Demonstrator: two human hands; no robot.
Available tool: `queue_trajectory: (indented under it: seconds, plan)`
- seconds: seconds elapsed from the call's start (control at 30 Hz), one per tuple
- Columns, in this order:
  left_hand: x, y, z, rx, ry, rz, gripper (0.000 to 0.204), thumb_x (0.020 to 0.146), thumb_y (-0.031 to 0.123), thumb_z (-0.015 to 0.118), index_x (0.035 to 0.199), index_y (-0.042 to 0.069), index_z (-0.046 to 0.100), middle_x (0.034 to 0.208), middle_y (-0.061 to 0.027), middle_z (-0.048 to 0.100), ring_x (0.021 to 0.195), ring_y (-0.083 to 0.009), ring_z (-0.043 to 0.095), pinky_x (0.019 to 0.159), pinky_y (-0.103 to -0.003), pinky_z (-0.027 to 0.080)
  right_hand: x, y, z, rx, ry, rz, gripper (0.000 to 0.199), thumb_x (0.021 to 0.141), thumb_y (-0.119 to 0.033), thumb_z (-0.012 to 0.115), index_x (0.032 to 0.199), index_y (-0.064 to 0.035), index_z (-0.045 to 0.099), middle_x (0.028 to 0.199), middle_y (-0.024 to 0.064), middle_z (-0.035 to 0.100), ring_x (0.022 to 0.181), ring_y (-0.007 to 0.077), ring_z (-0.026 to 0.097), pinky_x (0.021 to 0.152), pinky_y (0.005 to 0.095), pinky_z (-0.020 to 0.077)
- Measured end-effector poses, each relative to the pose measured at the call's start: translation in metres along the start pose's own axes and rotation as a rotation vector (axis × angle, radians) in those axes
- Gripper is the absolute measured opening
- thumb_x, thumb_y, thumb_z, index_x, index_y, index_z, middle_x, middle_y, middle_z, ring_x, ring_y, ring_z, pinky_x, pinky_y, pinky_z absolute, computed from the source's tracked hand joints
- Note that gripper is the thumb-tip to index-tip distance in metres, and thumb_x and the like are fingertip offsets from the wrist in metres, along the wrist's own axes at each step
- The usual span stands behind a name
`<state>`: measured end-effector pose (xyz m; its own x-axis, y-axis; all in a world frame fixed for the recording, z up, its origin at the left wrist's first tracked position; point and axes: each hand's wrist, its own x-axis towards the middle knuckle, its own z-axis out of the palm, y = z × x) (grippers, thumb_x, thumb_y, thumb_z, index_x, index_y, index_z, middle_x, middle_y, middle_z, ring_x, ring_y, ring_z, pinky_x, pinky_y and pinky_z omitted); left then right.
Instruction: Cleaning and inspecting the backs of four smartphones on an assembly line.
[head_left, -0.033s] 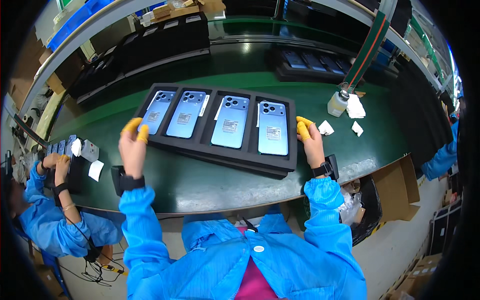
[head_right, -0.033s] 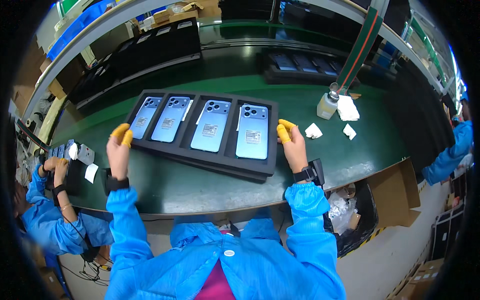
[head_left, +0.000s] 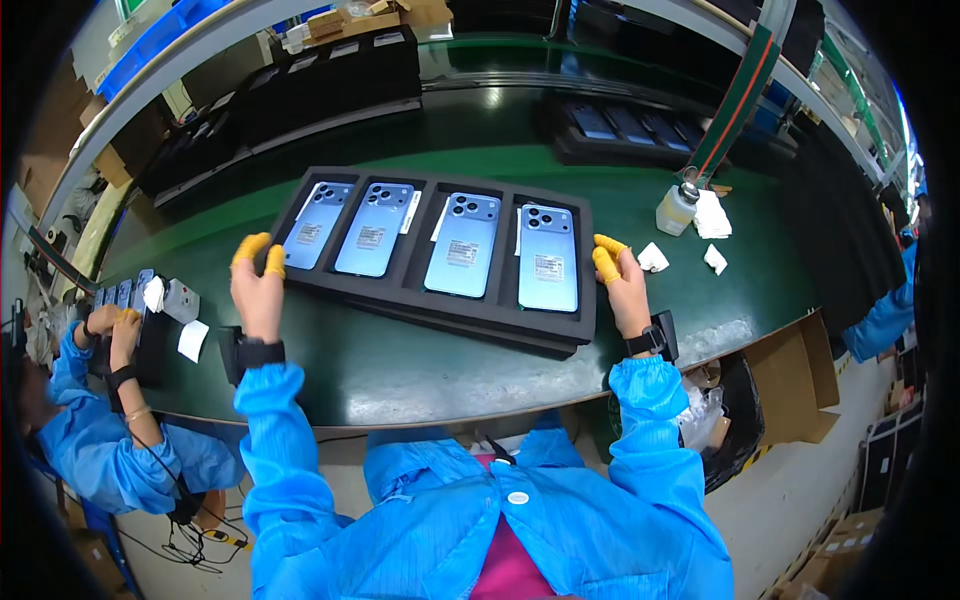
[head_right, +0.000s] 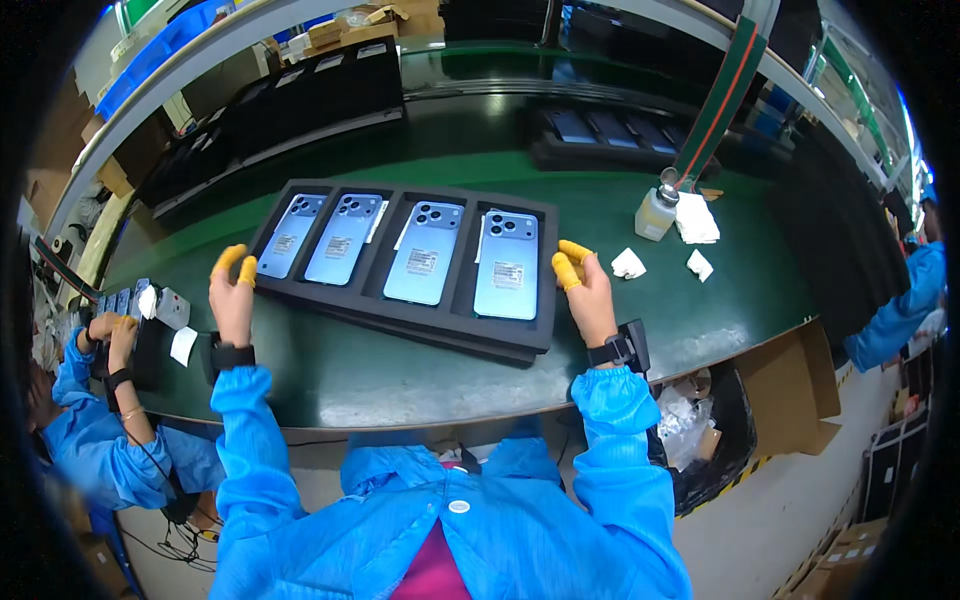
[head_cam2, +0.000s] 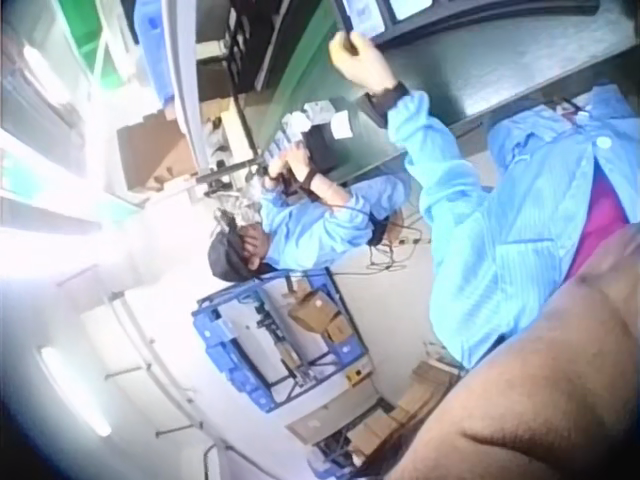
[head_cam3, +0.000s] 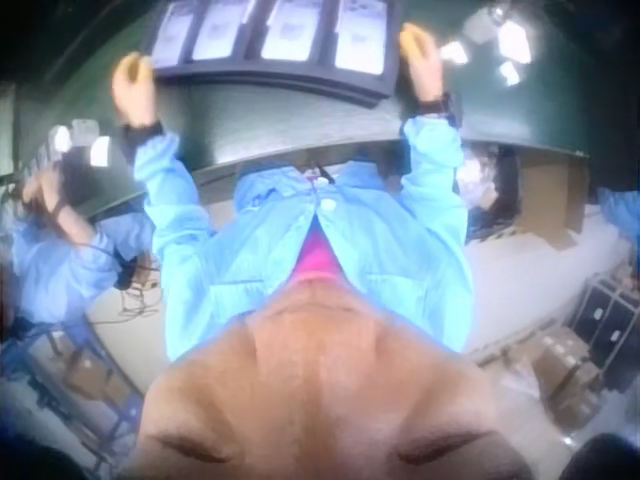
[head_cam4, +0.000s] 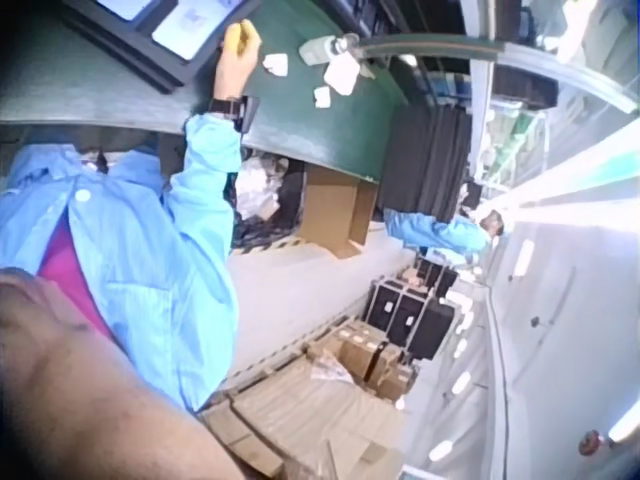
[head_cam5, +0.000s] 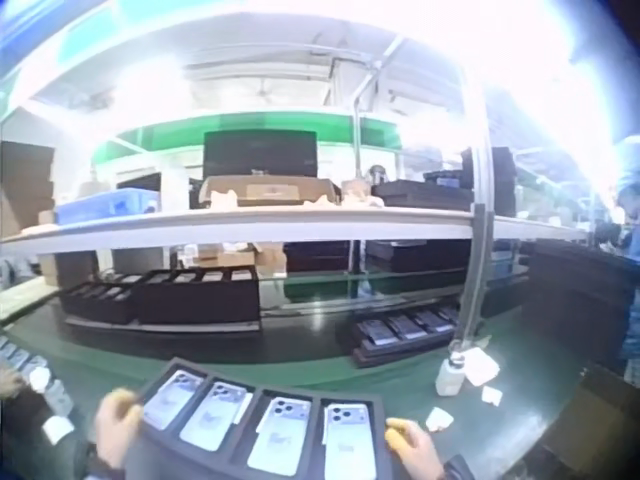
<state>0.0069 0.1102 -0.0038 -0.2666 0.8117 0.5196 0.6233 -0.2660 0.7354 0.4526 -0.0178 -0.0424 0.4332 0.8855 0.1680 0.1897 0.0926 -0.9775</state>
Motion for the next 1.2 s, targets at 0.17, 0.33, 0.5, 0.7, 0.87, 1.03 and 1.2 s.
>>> queue_trajectory:
  seconds: [0.17,0.33,0.5,0.7,0.87,1.03,1.2]
  plan:
    - [0.036,-0.060,0.026,0.194,-0.005,-0.012,0.044,0.088,0.031,0.061,0.119,0.000,0.061,0.116,-0.0214,0.061,0.108,-0.0371,0.058,0.096,-0.041,0.042,-0.017,-0.015,0.004,-0.273,0.015,-0.144,0.045,0.086,-0.011,0.068,0.125,0.0004,0.050,0.118,0.0136,0.056,0.104,0.0230,0.058,0.086,0.0318,0.0494]
    - [0.020,-0.055,0.024,0.241,-0.091,-0.061,0.044,0.081,0.028,0.069,0.115,0.001,0.063,0.113,-0.0224,0.061,0.106,-0.0383,0.059,0.092,-0.042,0.045,-0.072,-0.138,0.023,0.114,-0.172,-0.255,0.039,0.088,0.003,0.054,0.127,0.0008,0.050,0.124,0.0117,0.053,0.116,0.0204,0.052,0.097,0.0319,0.0431]
    - [-0.032,-0.043,0.021,0.575,0.067,-0.060,0.045,0.086,0.033,0.066,0.113,-0.002,0.060,0.098,-0.0196,0.065,0.089,-0.0354,0.064,0.079,-0.041,0.050,-0.101,-0.220,0.091,0.186,-0.624,-0.846,0.028,0.079,0.002,0.056,0.106,0.0051,0.052,0.101,0.0196,0.052,0.094,0.0343,0.053,0.085,0.0401,0.0451]
    - [-0.087,-0.005,0.013,0.568,0.149,-0.109,0.038,0.087,0.032,0.065,0.103,-0.002,0.061,0.095,-0.0187,0.061,0.087,-0.0351,0.060,0.078,-0.042,0.048,-0.112,-0.295,0.086,-0.680,-0.992,-1.236,0.059,0.091,-0.031,0.057,0.134,0.0009,0.033,0.130,0.0080,0.053,0.099,0.0265,0.057,0.082,0.0228,0.0508]
    - [-0.080,-0.001,-0.010,0.482,0.079,-0.074,0.035,0.087,0.030,0.065,0.101,-0.002,0.060,0.095,-0.0174,0.060,0.086,-0.0342,0.059,0.077,-0.041,0.047,-0.113,-0.285,0.086,-0.864,-0.870,-1.350,0.051,0.086,-0.020,0.057,0.128,0.0024,0.039,0.122,0.0110,0.055,0.099,0.0285,0.057,0.083,0.0282,0.0488]
    - [-0.083,0.001,-0.020,0.422,0.025,-0.068,0.033,0.087,0.027,0.064,0.100,-0.003,0.059,0.094,-0.0161,0.059,0.086,-0.0333,0.057,0.077,-0.039,0.046,-0.118,-0.281,0.093,-0.991,-0.917,-1.483,0.045,0.081,-0.010,0.057,0.123,0.0038,0.046,0.114,0.0140,0.056,0.098,0.0304,0.056,0.085,0.0336,0.0468]
    - [-0.096,0.005,-0.041,0.395,0.004,-0.072,0.030,0.088,0.024,0.064,0.098,-0.003,0.058,0.094,-0.0148,0.058,0.085,-0.0324,0.056,0.077,-0.037,0.045,-0.103,-0.270,0.079,-0.903,-0.986,-1.532,0.042,0.076,0.001,0.058,0.117,0.0053,0.053,0.107,0.0170,0.057,0.098,0.0324,0.055,0.086,0.0390,0.0447]
